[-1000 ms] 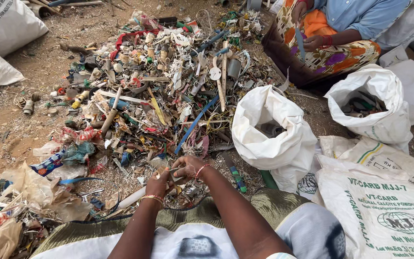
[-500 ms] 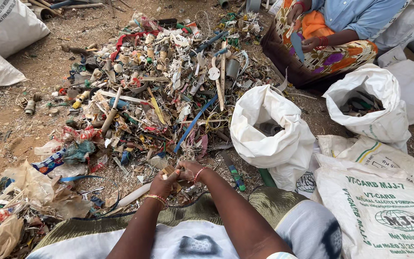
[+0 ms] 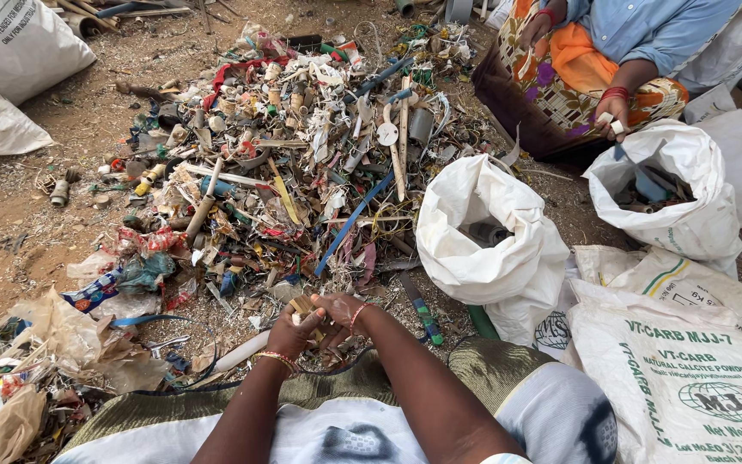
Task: The person sorts through a pile of waste by hand, picking out pieces of plastic and paper and placing them into white bags.
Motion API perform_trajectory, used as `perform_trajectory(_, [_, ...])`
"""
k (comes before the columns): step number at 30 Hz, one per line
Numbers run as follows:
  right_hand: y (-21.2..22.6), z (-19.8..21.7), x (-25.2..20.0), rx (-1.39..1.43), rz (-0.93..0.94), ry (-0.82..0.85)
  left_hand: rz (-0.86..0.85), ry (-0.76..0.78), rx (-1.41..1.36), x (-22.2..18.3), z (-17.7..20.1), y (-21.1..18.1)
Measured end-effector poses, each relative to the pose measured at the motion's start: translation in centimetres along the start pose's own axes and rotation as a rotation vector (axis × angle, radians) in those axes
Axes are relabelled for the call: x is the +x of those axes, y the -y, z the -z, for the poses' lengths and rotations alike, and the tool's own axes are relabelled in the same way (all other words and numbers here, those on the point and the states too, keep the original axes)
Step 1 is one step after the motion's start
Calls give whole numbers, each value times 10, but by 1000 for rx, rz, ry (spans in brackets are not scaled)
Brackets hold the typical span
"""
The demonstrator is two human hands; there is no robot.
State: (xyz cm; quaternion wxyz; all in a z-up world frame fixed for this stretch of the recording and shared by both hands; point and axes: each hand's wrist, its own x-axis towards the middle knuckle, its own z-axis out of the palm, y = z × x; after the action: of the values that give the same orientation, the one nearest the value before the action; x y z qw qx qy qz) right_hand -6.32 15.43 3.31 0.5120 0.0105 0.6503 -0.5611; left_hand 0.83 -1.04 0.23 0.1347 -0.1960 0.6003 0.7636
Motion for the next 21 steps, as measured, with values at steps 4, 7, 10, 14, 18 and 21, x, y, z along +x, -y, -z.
perform_trajectory(4, [9,7,-13,-50,6,14,41,-33,94,13,5,17])
perform_trajectory(7, [15,6,-15,-63,-8,-7,-17,-29,-37,24,7,31])
perform_trajectory(10, [17,4,-12,-218,55,-34,-56,-124,1,31,8,39])
perform_trajectory(14, [14,7,-9,-258,157,-60,-126,-118,6,32,7,38])
perform_trajectory(18, [15,12,-5,-253,188,-77,-59,-155,12,22,2,20])
perform_trajectory(21, [15,10,-6,-184,148,-107,-75,-181,71,11,-2,6])
